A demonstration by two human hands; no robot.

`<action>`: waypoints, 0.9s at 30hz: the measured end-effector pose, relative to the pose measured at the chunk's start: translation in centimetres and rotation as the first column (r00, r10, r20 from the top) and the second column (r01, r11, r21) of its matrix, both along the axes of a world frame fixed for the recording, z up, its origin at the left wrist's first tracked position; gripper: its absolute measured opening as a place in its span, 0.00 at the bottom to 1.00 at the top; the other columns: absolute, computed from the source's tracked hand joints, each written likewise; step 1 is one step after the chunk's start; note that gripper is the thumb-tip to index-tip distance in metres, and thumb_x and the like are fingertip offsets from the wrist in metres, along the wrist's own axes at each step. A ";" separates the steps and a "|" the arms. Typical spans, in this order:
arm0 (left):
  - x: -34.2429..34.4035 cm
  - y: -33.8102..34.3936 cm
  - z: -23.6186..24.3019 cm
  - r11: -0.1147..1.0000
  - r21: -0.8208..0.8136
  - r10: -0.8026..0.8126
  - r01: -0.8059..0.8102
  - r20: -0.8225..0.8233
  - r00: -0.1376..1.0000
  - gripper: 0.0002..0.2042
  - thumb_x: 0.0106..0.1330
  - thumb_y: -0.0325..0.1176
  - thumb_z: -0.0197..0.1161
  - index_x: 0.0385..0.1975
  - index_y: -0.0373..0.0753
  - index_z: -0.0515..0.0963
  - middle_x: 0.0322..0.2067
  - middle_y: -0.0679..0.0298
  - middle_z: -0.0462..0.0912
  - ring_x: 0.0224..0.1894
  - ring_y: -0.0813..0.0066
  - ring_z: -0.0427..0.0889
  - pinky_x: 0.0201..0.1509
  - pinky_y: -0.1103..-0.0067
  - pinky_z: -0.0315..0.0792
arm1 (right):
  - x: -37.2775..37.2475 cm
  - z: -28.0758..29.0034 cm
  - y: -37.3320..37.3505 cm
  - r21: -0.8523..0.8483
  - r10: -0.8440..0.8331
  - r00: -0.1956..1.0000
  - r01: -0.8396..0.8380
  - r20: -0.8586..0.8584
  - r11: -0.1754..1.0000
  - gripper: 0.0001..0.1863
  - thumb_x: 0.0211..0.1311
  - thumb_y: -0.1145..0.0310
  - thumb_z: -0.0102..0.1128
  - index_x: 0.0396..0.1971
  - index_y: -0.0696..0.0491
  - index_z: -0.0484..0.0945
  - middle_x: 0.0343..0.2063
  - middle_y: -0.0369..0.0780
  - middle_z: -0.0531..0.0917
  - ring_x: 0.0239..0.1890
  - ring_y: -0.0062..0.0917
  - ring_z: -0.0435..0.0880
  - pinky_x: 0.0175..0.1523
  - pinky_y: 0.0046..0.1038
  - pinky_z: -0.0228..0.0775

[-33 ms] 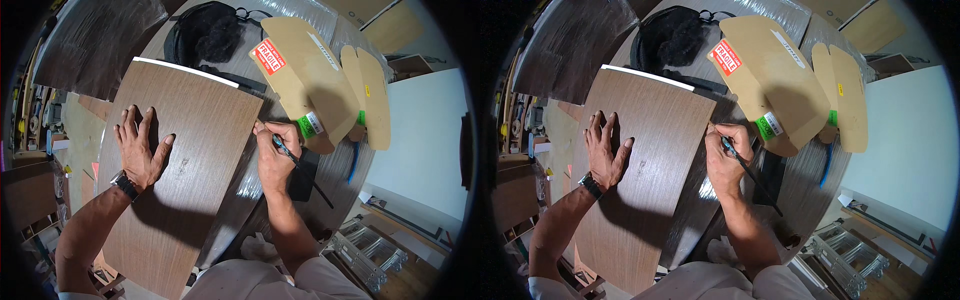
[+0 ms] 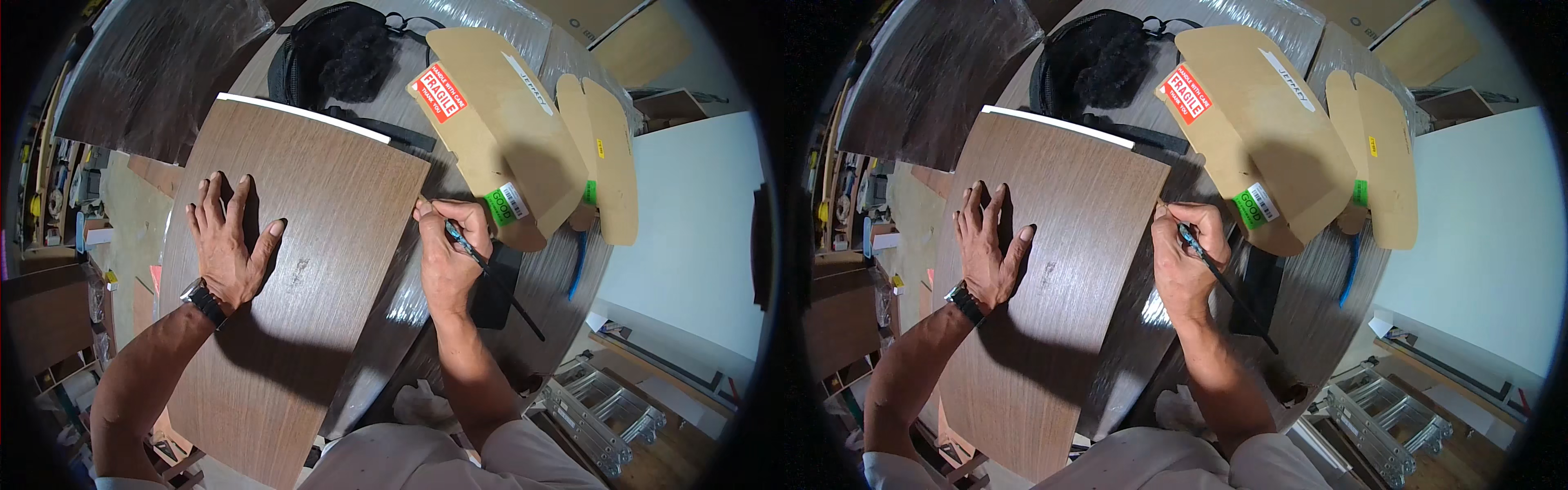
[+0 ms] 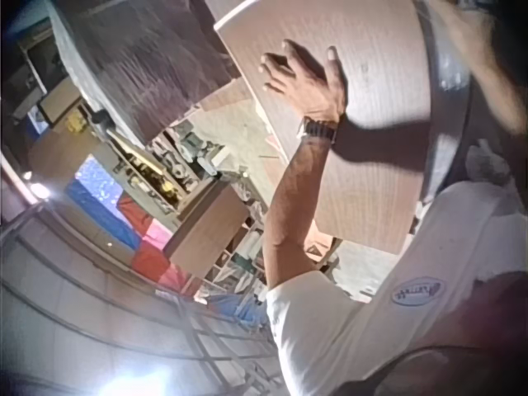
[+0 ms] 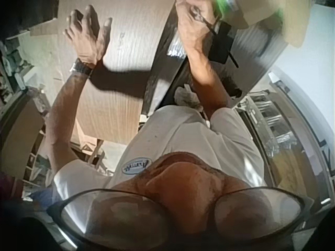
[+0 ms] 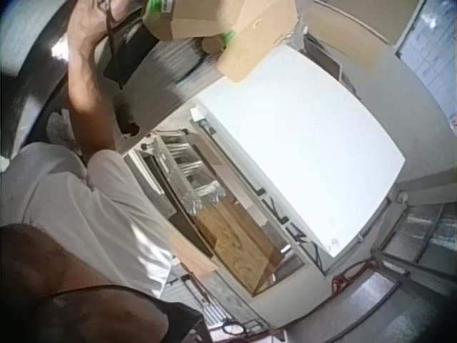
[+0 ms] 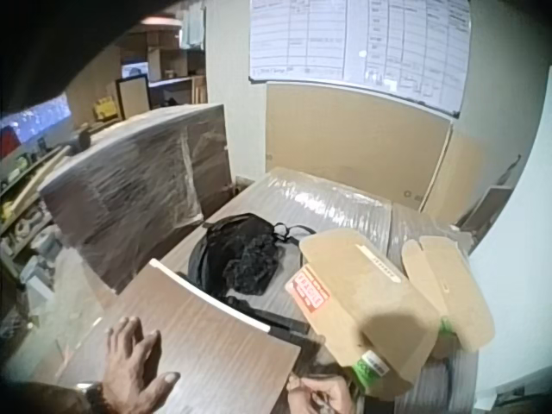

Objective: The person applies a liquid from a small cup to the edge of a wood panel with a small brush, wipes the panel with a cloth, and carries it to another station.

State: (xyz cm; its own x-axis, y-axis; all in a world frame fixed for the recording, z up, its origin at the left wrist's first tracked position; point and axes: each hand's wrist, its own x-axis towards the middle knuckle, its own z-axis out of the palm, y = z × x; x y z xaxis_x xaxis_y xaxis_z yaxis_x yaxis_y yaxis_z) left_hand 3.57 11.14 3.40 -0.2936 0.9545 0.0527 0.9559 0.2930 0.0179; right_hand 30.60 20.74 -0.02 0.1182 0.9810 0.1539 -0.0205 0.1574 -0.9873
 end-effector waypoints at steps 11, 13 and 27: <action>-0.2 0.0 -0.2 1.000 0.000 -0.005 0.005 -0.023 1.000 0.42 0.68 0.70 0.52 0.77 0.51 0.61 0.77 0.43 0.51 0.80 0.42 0.48 0.80 0.41 0.37 | -0.1 0.1 -0.6 0.021 -0.002 1.000 0.002 0.022 1.000 0.09 0.60 0.86 0.65 0.37 0.60 0.77 0.32 0.39 0.84 0.32 0.15 0.78 0.38 0.20 0.73; -0.2 -0.1 -0.3 1.000 0.000 -0.006 0.006 -0.026 1.000 0.42 0.68 0.71 0.51 0.77 0.51 0.61 0.77 0.43 0.51 0.80 0.42 0.48 0.80 0.41 0.37 | 0.0 0.0 -0.7 0.015 0.001 1.000 -0.001 0.018 1.000 0.09 0.61 0.86 0.65 0.37 0.60 0.77 0.32 0.39 0.84 0.32 0.15 0.79 0.38 0.20 0.73; -0.1 -0.1 -0.2 1.000 -0.006 -0.006 0.005 -0.026 1.000 0.43 0.68 0.70 0.51 0.77 0.49 0.61 0.77 0.43 0.51 0.80 0.42 0.48 0.80 0.41 0.37 | 0.0 0.2 -1.4 0.005 0.013 1.000 -0.013 0.027 1.000 0.07 0.62 0.85 0.65 0.37 0.60 0.77 0.32 0.40 0.85 0.32 0.15 0.80 0.38 0.20 0.74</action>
